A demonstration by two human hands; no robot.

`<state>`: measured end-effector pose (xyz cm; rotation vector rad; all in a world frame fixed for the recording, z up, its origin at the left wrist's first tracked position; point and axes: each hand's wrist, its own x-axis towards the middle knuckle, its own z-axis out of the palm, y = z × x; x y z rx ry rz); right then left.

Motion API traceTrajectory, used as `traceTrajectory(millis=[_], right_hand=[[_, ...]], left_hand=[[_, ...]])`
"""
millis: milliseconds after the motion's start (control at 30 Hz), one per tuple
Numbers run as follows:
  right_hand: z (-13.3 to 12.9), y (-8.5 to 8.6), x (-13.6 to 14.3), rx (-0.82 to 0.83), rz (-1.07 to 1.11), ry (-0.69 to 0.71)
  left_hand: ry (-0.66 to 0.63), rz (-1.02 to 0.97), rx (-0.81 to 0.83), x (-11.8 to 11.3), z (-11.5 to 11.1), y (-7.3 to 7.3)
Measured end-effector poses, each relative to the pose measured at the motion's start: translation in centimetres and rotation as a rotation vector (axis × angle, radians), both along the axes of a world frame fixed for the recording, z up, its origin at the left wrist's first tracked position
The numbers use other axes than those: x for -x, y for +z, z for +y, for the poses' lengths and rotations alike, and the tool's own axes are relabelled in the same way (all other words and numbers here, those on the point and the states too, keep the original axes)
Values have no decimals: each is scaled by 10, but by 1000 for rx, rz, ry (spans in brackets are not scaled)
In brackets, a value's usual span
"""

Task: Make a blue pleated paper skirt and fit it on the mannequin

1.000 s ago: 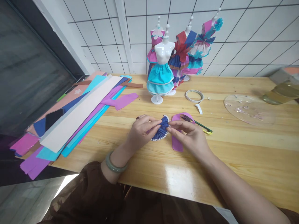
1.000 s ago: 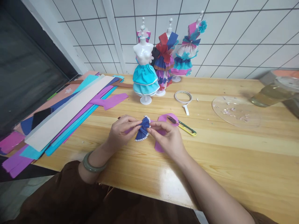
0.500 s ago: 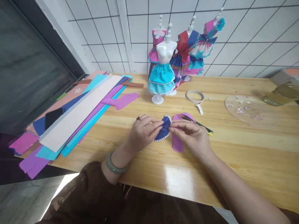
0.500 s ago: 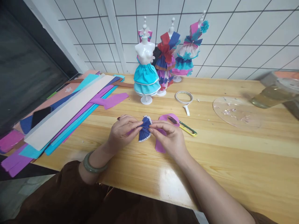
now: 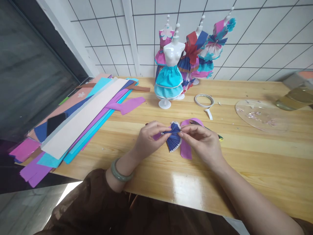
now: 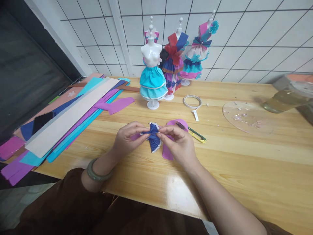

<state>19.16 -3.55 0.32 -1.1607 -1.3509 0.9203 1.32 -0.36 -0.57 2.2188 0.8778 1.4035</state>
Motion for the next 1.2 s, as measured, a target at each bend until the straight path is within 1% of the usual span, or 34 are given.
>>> traceTrajectory(millis=[133, 233, 333, 433, 500, 600, 733, 867, 1033, 1200], right_hand=[[1, -4, -1, 1, 94, 38], [2, -8, -2, -23, 65, 55], [2, -9, -5, -77, -76, 57], [2, -7, -9, -184, -293, 68], [3, -4, -12, -270, -437, 104], [3, 0, -15, -363, -596, 205], [1, 2, -14, -368, -744, 320], [1, 1, -14, -359, -797, 327], [4, -1, -17, -368, -769, 316], [6, 0, -18, -319, -638, 318]], left_hand=[[-51, -50, 131, 0, 0, 1], [-113, -79, 212, 0, 0, 1], [-158, -105, 282, 1, 0, 1], [-207, -115, 346, 3, 0, 2], [-237, -93, 388, 4, 0, 2], [-266, -40, 432, 6, 1, 1], [-304, 7, 412, 6, 2, -1], [-304, 37, 358, 7, 2, -2], [-291, 83, 300, 9, 3, -2], [-243, 76, 224, 9, 3, 0]])
